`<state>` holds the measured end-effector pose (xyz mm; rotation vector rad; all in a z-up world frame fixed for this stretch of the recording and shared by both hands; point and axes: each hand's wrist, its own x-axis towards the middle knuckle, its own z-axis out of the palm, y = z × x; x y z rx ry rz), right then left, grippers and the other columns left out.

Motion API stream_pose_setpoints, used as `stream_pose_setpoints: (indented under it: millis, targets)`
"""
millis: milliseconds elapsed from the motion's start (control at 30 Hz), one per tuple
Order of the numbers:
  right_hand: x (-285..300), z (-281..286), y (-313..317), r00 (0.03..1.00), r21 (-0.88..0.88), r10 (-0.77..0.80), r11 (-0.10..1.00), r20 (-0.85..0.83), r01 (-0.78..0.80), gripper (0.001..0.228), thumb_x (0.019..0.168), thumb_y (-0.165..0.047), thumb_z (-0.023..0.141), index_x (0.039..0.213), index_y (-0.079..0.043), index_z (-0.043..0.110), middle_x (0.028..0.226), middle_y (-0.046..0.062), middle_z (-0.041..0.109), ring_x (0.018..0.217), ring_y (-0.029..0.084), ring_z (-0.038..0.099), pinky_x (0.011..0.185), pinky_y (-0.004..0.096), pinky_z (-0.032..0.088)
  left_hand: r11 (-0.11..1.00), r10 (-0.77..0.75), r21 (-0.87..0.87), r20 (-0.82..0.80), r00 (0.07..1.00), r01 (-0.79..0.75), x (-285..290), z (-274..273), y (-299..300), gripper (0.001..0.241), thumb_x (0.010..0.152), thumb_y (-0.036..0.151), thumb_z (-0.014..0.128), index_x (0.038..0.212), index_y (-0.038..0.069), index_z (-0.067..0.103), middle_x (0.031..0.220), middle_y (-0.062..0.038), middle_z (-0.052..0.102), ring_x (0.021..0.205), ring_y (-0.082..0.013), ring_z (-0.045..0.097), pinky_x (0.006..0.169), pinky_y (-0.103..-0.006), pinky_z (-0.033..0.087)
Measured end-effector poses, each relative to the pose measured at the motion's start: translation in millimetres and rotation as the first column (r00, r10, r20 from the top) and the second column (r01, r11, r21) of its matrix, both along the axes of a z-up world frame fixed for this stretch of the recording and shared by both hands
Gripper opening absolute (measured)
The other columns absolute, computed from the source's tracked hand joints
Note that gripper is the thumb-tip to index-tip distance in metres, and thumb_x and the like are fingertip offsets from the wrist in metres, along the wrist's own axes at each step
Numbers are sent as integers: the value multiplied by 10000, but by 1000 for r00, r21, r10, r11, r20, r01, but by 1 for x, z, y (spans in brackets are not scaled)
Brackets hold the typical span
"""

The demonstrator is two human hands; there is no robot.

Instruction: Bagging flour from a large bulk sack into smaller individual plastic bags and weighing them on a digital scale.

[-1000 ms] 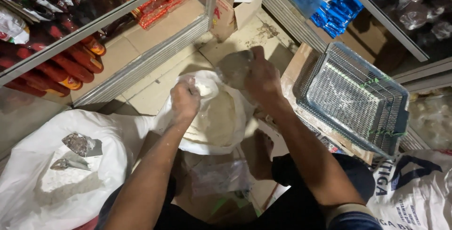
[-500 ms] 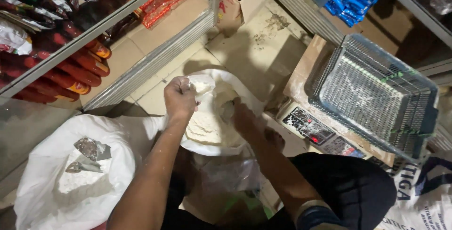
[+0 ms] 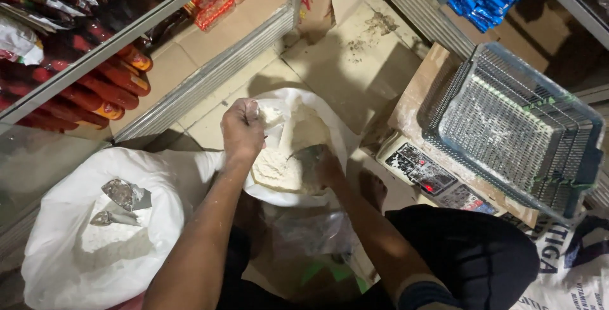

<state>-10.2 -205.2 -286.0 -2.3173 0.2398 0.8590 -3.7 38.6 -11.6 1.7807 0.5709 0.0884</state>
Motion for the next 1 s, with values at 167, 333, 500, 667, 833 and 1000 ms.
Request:
stream_pose_setpoints:
  millis: [167, 333, 500, 667, 833, 1000]
  targets:
    - [-11, 165, 20, 905, 261, -314, 883, -288, 390, 636, 1061, -217, 363, 1621, -69, 100, 1298, 275, 598, 778, 50, 665, 615, 127, 529, 991, -72, 112, 11, 997, 70, 11, -31, 12, 298, 1081, 229, 495, 958, 32, 681, 555, -203, 602, 452, -242, 625, 449, -379, 553]
    - [26, 77, 19, 976, 193, -125, 977, 177, 90, 365, 918, -154, 579, 1273, -72, 565, 1078, 118, 668, 879, 271, 697, 698, 387, 523, 976, -106, 185, -33, 994, 110, 5, -15, 6, 271, 1070, 219, 521, 1007, 25, 699, 771, -266, 687, 732, -396, 719, 626, -507, 541]
    - [24, 76, -73, 965, 960, -194, 247, 179, -128, 434, 918, 82, 621, 1327, -5, 505, 1229, 92, 585, 1020, 197, 610, 907, 357, 550, 966, -123, 216, -113, 986, 145, 10, -23, 2, 281, 1070, 232, 502, 1020, 60, 718, 820, -214, 717, 785, -367, 727, 696, -495, 562]
    - [10, 306, -5, 955, 326, -272, 919, 114, 223, 266, 1049, -206, 500, 1183, 9, 581, 686, 51, 542, 450, 145, 469, 315, 295, 447, 960, -129, 227, -170, 977, 166, 20, -46, -1, 281, 1043, 261, 548, 921, 70, 714, 740, -144, 714, 700, -278, 723, 645, -419, 575]
    - [35, 279, -26, 915, 263, -400, 890, 58, 373, 789, 887, -350, 723, 1572, -247, 346, 1359, 154, 575, 901, 356, 701, 586, 466, 660, 950, -136, 251, -206, 969, 187, 25, -75, -4, 324, 1041, 335, 548, 945, 74, 716, 782, -165, 730, 774, -328, 749, 657, -458, 582]
    - [41, 321, 20, 857, 555, -505, 687, -99, 469, 777, 833, -289, 718, 1543, -211, 411, 1327, 69, 611, 981, 164, 693, 685, 268, 584, 943, -158, 252, -239, 958, 218, 23, -73, -16, 242, 1015, 295, 599, 957, 91, 715, 794, -146, 729, 795, -323, 757, 657, -444, 592]
